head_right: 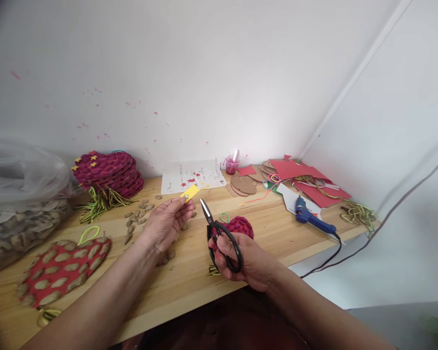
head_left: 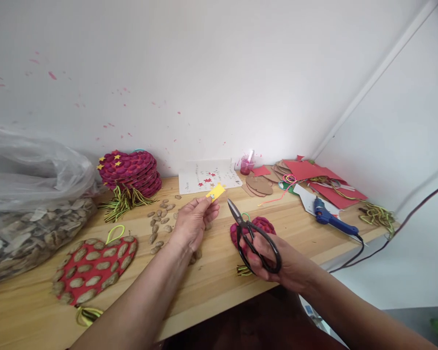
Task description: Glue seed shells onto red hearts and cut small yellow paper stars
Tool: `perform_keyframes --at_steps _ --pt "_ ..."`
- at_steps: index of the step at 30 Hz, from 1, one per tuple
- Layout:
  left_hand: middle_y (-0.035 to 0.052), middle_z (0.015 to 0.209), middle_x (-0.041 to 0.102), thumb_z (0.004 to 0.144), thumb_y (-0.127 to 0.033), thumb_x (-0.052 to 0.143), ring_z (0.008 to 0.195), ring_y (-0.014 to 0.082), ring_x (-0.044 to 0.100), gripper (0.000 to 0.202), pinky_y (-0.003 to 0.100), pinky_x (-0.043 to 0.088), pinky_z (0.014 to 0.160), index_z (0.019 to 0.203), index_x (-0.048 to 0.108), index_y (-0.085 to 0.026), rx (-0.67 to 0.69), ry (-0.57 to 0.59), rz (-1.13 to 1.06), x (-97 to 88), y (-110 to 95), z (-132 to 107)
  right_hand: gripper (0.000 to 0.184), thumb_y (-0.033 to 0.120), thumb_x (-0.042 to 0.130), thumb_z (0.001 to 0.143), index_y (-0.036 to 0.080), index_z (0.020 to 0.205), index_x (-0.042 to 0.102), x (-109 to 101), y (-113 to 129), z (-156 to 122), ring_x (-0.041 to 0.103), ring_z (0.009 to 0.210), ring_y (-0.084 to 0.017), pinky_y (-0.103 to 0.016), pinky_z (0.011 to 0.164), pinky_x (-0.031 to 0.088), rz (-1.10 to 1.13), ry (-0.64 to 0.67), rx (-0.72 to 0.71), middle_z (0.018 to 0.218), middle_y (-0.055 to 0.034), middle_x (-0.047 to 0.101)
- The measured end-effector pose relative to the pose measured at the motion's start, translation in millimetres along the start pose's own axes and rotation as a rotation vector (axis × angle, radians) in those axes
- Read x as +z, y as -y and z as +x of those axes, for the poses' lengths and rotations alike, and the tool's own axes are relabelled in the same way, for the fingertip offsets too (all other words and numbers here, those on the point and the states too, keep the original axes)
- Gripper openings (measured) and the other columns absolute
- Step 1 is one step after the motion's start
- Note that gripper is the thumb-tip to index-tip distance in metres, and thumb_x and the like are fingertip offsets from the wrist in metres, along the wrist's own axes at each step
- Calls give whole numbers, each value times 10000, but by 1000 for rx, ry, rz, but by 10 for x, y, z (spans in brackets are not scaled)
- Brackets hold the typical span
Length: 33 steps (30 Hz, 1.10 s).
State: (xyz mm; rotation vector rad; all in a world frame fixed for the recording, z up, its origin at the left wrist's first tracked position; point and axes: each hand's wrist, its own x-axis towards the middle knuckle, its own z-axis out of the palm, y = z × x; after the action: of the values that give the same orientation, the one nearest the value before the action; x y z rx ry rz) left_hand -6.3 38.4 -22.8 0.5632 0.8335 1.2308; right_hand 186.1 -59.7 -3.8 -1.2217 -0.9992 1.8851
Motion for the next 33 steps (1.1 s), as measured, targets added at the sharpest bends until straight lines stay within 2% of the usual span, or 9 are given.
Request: perform_keyframes --at_steps 2,5,11,18,27,33 --pt "79 782 732 778 -201 751 650 98 680 126 174 560 634 824 708 -92 -15 -5 -16 10 -13 -5 567 706 611 795 169 976 611 -16 -10 28 442 462 -64 -178 402 175 -62 -29 -24 661 21 519" --pt "97 797 737 808 -166 719 663 106 690 101 178 571 636 854 705 -76 -41 -2 -39 23 -22 -8 603 747 556 799 156 910 597 -30 22 70 481 480 -76 -183 406 219 -173 4 -97 671 12 522" --pt "148 877 754 792 -116 728 712 132 712 82 192 586 651 852 689 -76 -100 7 -46 43 -10 -26 446 588 673 786 185 685 510 100 199 174 411 458 -80 -224 459 329 -425 -8 -187 583 46 456" --pt "137 793 747 784 -110 734 674 137 710 64 197 591 647 783 677 -81 -144 36 -31 58 15 -48 418 510 696 757 214 613 438 108 254 287 342 451 -92 -248 446 229 -464 39 -220 500 57 414" --pt "121 783 741 864 -70 618 667 121 704 99 191 588 670 796 689 -60 -171 36 -43 75 50 -47 492 566 675 779 218 598 378 51 206 338 257 438 -77 -253 453 164 -483 18 -166 494 78 317" --pt "103 771 737 857 -90 638 677 125 705 96 194 587 676 785 700 -71 -171 43 -36 59 100 -39 522 613 672 775 210 598 391 31 193 336 287 441 -77 -248 447 180 -501 12 -156 500 68 354"
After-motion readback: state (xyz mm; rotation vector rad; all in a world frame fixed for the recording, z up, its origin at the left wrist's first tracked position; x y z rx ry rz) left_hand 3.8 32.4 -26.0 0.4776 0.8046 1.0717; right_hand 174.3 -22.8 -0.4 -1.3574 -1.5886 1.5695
